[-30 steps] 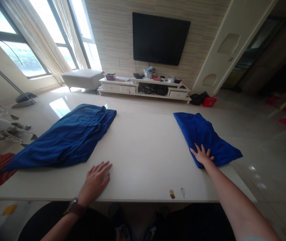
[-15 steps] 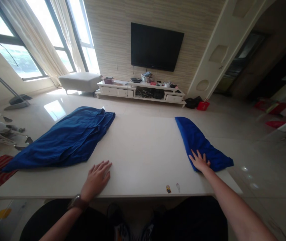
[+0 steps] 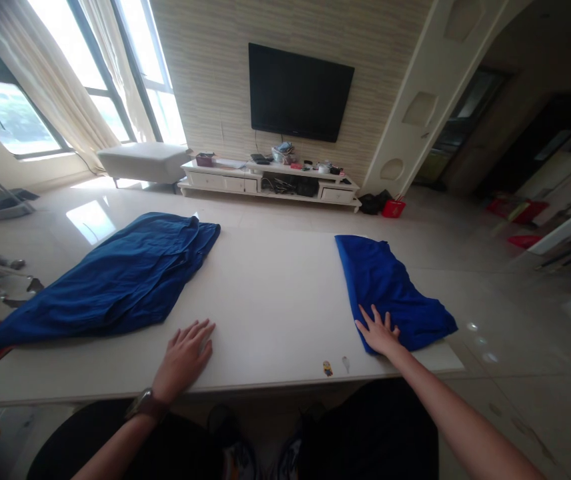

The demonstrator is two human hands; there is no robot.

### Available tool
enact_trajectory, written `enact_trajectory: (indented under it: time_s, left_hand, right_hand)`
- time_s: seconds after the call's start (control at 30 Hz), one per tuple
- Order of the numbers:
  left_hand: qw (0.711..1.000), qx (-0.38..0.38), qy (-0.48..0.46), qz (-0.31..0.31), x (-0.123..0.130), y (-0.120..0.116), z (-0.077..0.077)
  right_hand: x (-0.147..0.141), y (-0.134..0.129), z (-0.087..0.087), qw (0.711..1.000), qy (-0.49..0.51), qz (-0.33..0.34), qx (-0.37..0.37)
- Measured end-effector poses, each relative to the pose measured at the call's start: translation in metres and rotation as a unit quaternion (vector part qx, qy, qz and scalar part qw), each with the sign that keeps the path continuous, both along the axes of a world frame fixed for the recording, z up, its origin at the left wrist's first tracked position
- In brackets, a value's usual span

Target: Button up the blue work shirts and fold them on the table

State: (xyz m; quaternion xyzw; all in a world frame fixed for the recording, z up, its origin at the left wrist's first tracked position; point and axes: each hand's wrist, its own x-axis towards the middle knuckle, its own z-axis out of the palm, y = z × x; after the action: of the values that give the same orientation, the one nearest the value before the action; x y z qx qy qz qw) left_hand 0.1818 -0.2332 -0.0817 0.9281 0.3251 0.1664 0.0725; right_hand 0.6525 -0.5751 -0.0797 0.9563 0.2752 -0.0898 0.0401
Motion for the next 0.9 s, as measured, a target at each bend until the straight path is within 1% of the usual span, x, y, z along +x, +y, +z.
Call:
enact_trajectory:
  time_s: [0.1,0.17,0.23,0.3,0.37,0.43,0.57,0.7,0.8,0.9]
  left_hand:
    - [1.0,0.0,-0.002,-0.003,0.0,0.0,0.0]
    - [1.0,0.002,-0.001,-0.002,-0.001,0.0,0.0]
    - [1.0,0.004,0.004,-0.001,-0.001,0.0,0.0]
    - [1.0,0.006,0.009,-0.001,-0.001,0.001,-0.001]
    - [1.0,0.009,0.011,-0.003,-0.001,0.002,-0.003]
    - [1.0,0.017,0.009,-0.005,-0.002,0.003,-0.005]
    - [0.999,0.036,-0.001,-0.01,-0.002,0.006,-0.01]
    - [0.999,0.033,0.0,-0.012,-0.003,0.008,-0.01]
    - [1.0,0.022,0.005,-0.013,-0.003,0.008,-0.009]
    - [1.0,0.01,0.011,-0.009,-0.003,0.008,-0.006]
  right_hand:
    - [-0.002,0.01,0.015,1.0,-0.011,0.024,-0.006]
    - [-0.001,0.02,0.02,1.0,-0.015,0.005,0.018]
    - [0.0,0.033,0.016,0.998,-0.008,-0.031,0.045]
    - [-0.001,0.046,0.006,0.997,-0.007,-0.051,0.054]
    - [0.0,0.059,-0.004,0.997,-0.019,-0.047,0.054]
    - [0.003,0.071,-0.009,0.998,-0.023,-0.035,0.05]
    - [0.013,0.094,-0.006,0.999,-0.015,0.0,0.035]
    - [0.02,0.115,0.0,0.999,-0.012,0.03,0.039]
    - [0.022,0.125,0.001,0.998,-0.017,0.038,0.053]
    - [0.022,0.129,-0.002,0.998,-0.02,0.034,0.058]
